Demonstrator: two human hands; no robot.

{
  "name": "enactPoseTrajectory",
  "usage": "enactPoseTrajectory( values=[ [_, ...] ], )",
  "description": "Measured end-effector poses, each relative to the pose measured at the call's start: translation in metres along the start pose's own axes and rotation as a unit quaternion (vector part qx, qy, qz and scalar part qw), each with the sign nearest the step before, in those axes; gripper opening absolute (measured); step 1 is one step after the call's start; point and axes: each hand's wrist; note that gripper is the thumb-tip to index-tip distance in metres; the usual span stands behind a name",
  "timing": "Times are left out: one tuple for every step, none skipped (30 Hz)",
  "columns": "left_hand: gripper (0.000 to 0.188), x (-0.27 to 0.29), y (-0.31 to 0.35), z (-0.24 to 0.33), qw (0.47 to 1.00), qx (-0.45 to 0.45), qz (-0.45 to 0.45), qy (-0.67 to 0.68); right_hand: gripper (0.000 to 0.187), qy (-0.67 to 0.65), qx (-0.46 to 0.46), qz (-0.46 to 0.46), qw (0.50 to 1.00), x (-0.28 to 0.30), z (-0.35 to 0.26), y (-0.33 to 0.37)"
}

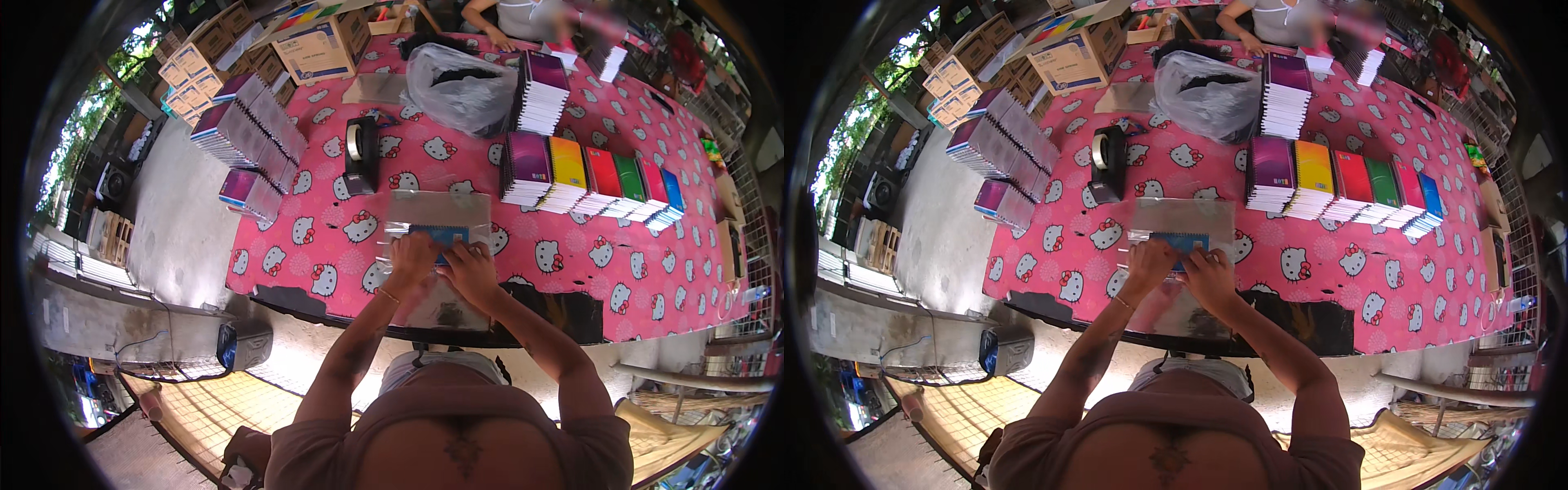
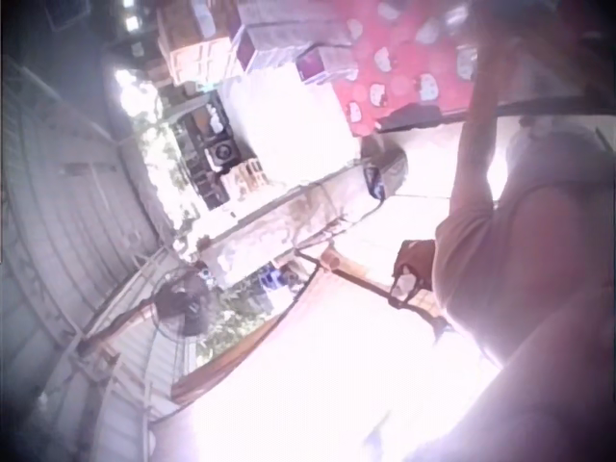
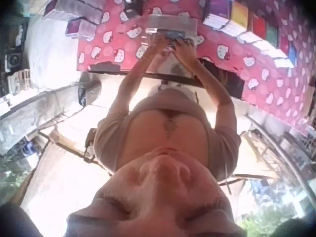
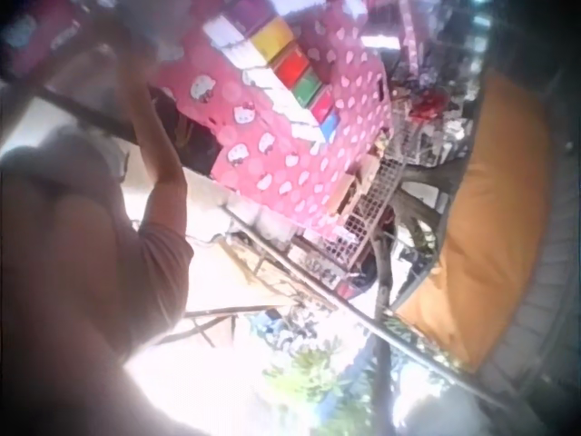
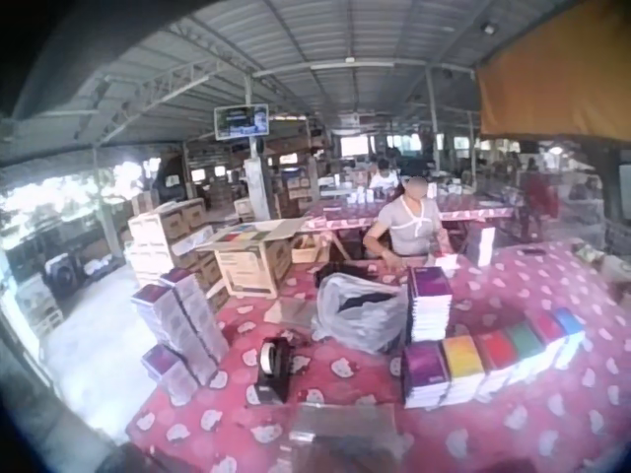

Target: The person places small notebooks into plastic bags, seals them with tape, and organizes the packaged notebooks on a table.

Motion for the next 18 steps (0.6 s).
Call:
enactPoseTrajectory(
  values=[
    [0.036,0.0,0.002,-0.006,0.999,0.005,-0.048,0.003,0.048,-0.008,-0.002,-0.005,1.0,0.002,0.0,-0.001],
    [0.038,0.0,0.007,-0.007,0.998,0.012,-0.057,-0.014,0.05,-0.023,-0.007,-0.027,0.999,0.009,-0.002,-0.001],
    [0.041,0.004,0.007,-0.01,0.998,0.018,-0.058,-0.034,0.051,-0.038,-0.005,-0.042,0.998,0.018,-0.003,-0.009],
    [0.044,0.008,0.008,-0.013,0.996,0.026,-0.058,-0.054,0.053,-0.054,-0.002,-0.057,0.997,0.023,-0.005,-0.016],
    [0.051,0.012,0.007,-0.011,0.996,0.008,-0.075,-0.049,0.058,-0.051,-0.006,-0.057,0.997,0.025,-0.003,-0.019],
    [0.051,0.019,0.007,-0.016,0.996,-0.018,-0.074,-0.043,0.062,-0.05,-0.003,-0.058,0.997,0.025,-0.003,-0.016],
    [0.051,0.027,0.008,-0.022,0.996,-0.043,-0.074,-0.037,0.067,-0.051,-0.001,-0.059,0.997,0.025,-0.004,-0.014],
    [0.051,0.033,0.008,-0.026,0.994,-0.071,-0.074,-0.029,0.07,-0.037,0.009,-0.048,0.998,0.023,-0.004,-0.011],
    [0.05,0.044,0.009,-0.031,0.996,-0.06,-0.06,-0.011,0.073,-0.018,0.016,-0.038,0.999,0.018,0.001,-0.006],
    [0.046,0.049,0.006,-0.056,1.0,-0.007,0.019,0.017,0.076,-0.003,0.027,-0.027,0.999,0.016,0.001,-0.003],
    [0.042,0.054,0.008,-0.093,0.993,0.046,0.098,0.041,0.077,0.006,0.044,-0.039,0.998,0.015,-0.003,-0.004],
    [0.035,0.069,0.0,-0.133,0.977,0.044,0.208,0.011,0.078,0.015,0.055,-0.052,0.997,0.013,-0.007,-0.003],
    [0.031,0.091,-0.018,-0.15,0.955,0.077,0.288,0.01,0.079,0.034,0.057,-0.067,0.996,0.013,-0.004,0.0],
    [0.035,0.114,-0.029,-0.182,0.94,0.078,0.318,-0.095,0.08,0.039,0.065,-0.073,0.994,0.013,-0.006,0.0],
    [0.04,0.132,-0.042,-0.208,0.913,0.054,0.366,-0.171,0.082,0.046,0.07,-0.079,0.993,0.013,-0.006,0.0],
    [0.044,0.146,-0.054,-0.227,0.877,0.028,0.411,-0.247,0.083,0.052,0.076,-0.083,0.992,0.013,-0.006,-0.002],
    [0.047,0.148,-0.066,-0.237,0.879,0.075,0.385,-0.271,0.084,0.06,0.075,-0.091,0.991,0.015,-0.005,-0.003],
    [0.049,0.15,-0.075,-0.25,0.877,0.123,0.358,-0.296,0.085,0.066,0.073,-0.098,0.99,0.018,-0.005,-0.004]
  ],
)
Point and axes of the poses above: each hand's wrist, its own y-axis away from the middle knuckle, its own x-axis out of the back of the hand, z = x × y, and after that the axes turned 11 degrees about z, right-handed
